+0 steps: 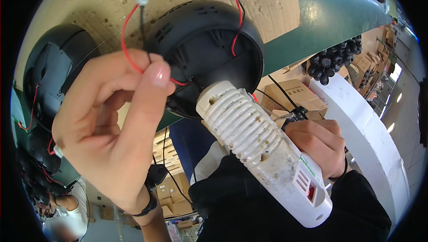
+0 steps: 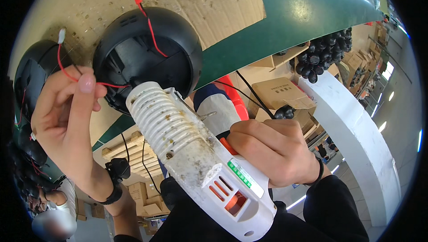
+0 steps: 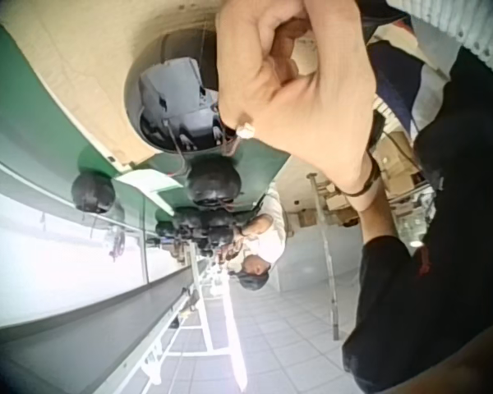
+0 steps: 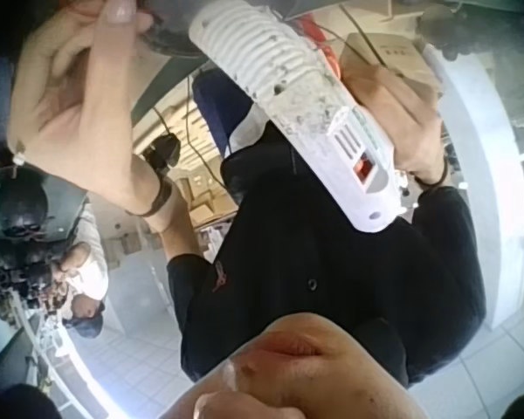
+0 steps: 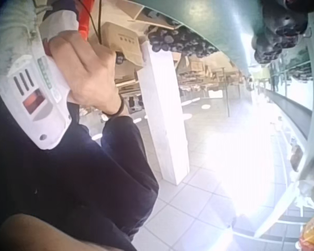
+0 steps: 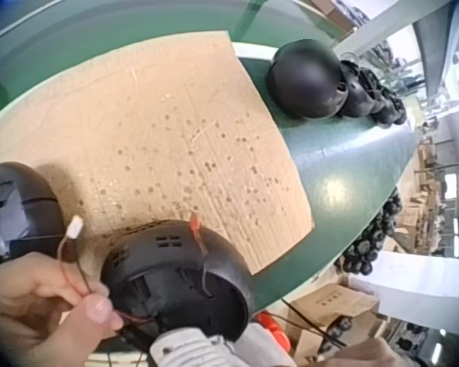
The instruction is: Assembling electronic components using a glue gun on a production line.
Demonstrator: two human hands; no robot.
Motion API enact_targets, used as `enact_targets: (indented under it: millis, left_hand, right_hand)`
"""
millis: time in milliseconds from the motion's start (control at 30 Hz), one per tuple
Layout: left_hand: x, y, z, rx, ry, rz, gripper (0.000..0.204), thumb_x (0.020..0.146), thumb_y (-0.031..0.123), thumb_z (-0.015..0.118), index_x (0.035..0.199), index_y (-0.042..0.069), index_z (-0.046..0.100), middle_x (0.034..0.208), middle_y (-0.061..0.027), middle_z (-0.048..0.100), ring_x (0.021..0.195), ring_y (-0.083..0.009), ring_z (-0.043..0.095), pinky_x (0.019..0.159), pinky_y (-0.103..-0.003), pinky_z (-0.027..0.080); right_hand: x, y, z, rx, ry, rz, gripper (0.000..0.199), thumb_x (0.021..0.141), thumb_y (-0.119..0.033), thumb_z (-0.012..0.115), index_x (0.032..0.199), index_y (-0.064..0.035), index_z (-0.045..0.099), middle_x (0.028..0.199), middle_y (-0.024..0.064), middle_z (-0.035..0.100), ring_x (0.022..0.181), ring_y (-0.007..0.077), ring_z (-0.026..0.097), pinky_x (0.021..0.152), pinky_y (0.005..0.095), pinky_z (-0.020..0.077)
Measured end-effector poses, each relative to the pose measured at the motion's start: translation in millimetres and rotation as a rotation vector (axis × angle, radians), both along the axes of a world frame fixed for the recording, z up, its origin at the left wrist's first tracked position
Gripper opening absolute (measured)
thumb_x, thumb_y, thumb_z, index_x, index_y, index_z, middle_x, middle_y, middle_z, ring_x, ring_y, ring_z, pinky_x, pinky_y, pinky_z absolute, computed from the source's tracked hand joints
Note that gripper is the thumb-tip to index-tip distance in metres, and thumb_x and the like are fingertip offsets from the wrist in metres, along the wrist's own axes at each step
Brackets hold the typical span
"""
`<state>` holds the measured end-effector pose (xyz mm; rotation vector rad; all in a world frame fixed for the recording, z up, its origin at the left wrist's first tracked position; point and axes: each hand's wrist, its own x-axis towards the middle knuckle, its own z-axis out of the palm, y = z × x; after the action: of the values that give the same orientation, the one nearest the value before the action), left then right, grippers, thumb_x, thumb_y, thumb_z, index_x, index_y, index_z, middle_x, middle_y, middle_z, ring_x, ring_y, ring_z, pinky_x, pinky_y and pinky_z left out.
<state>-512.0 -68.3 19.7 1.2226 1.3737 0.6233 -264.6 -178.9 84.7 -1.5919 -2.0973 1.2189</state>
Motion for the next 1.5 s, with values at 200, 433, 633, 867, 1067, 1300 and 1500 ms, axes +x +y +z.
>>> enact_targets:
  millis: [200,433,633,867,1067,1300,1500]
  left_hand:
    - [-16.7,-8.2,10.0,0.029,0.012,-0.002,0.011,0.093,0.005,0.071,0.099,-0.003,0.068,0.089,-0.0092,0.071,0.073,-0.0106,0.065,0.063,-0.022,0.045]
    - [-18.3,-10.6,4.6,0.058,-0.015,-0.032,0.01,0.093,0.005,0.07,0.099,-0.003,0.067,0.093,-0.0103,0.071,0.074,-0.0114,0.065,0.062,-0.023,0.046]
    - [-17.3,-9.2,4.0,0.057,-0.02,-0.021,0.011,0.094,0.006,0.07,0.099,-0.003,0.067,0.095,-0.0107,0.07,0.074,-0.0119,0.066,0.063,-0.023,0.046]
    - [-23.2,3.6,3.1,0.057,-0.068,-0.164,0.011,0.094,0.003,0.066,0.103,-0.003,0.065,0.099,-0.0099,0.068,0.085,-0.0108,0.063,0.071,-0.023,0.046]
    - [-0.8,27.2,-5.3,-0.005,0.101,-0.29,0.028,0.095,0.007,0.064,0.121,-0.004,0.061,0.102,-0.0072,0.063,0.093,-0.0113,0.056,0.084,-0.023,0.044]
    - [28.4,58.7,-11.3,0.305,0.102,-0.613,0.022,0.08,0.004,0.075,0.101,0.0,0.072,0.093,-0.0047,0.064,0.085,-0.0113,0.057,0.075,-0.025,0.04]
    - [40.7,53.8,-14.4,0.177,-0.08,-0.495,0.014,0.076,0.0,0.078,0.089,-0.002,0.072,0.085,-0.0042,0.063,0.079,-0.0118,0.058,0.076,-0.025,0.041]
  right_hand:
    - [-4.6,5.8,-3.3,0.027,0.055,0.006,0.03,0.07,-0.019,0.072,0.089,0.0039,0.064,0.085,0.0136,0.065,0.054,0.0217,0.061,0.045,0.0314,0.0486]
    - [-1.6,7.1,-4.4,0.027,0.023,0.022,0.03,0.07,-0.018,0.072,0.089,0.0037,0.064,0.083,0.0129,0.065,0.053,0.0208,0.06,0.044,0.0306,0.0481]
    - [-0.4,11.1,1.0,-0.013,0.004,0.027,0.029,0.069,-0.017,0.073,0.088,0.0032,0.065,0.081,0.0119,0.064,0.052,0.0206,0.06,0.044,0.0307,0.0481]
    - [-3.2,7.3,-2.7,0.043,0.064,-0.008,0.023,0.074,-0.013,0.072,0.089,0.003,0.066,0.086,0.0131,0.067,0.053,0.0188,0.062,0.044,0.0285,0.0482]
    - [2.4,4.9,4.5,0.088,-0.029,-0.036,0.023,0.078,-0.014,0.071,0.09,0.0045,0.065,0.089,0.016,0.068,0.053,0.0199,0.062,0.043,0.0292,0.0489]
    - [7.4,5.9,22.2,0.071,-0.122,-0.04,0.026,0.078,-0.016,0.072,0.09,0.0053,0.064,0.087,0.0173,0.066,0.057,0.023,0.064,0.043,0.032,0.0505]
    - [10.1,5.4,27.3,-0.015,-0.129,-0.031,0.026,0.078,-0.015,0.073,0.092,0.0051,0.064,0.09,0.0178,0.066,0.06,0.0237,0.066,0.047,0.033,0.0521]
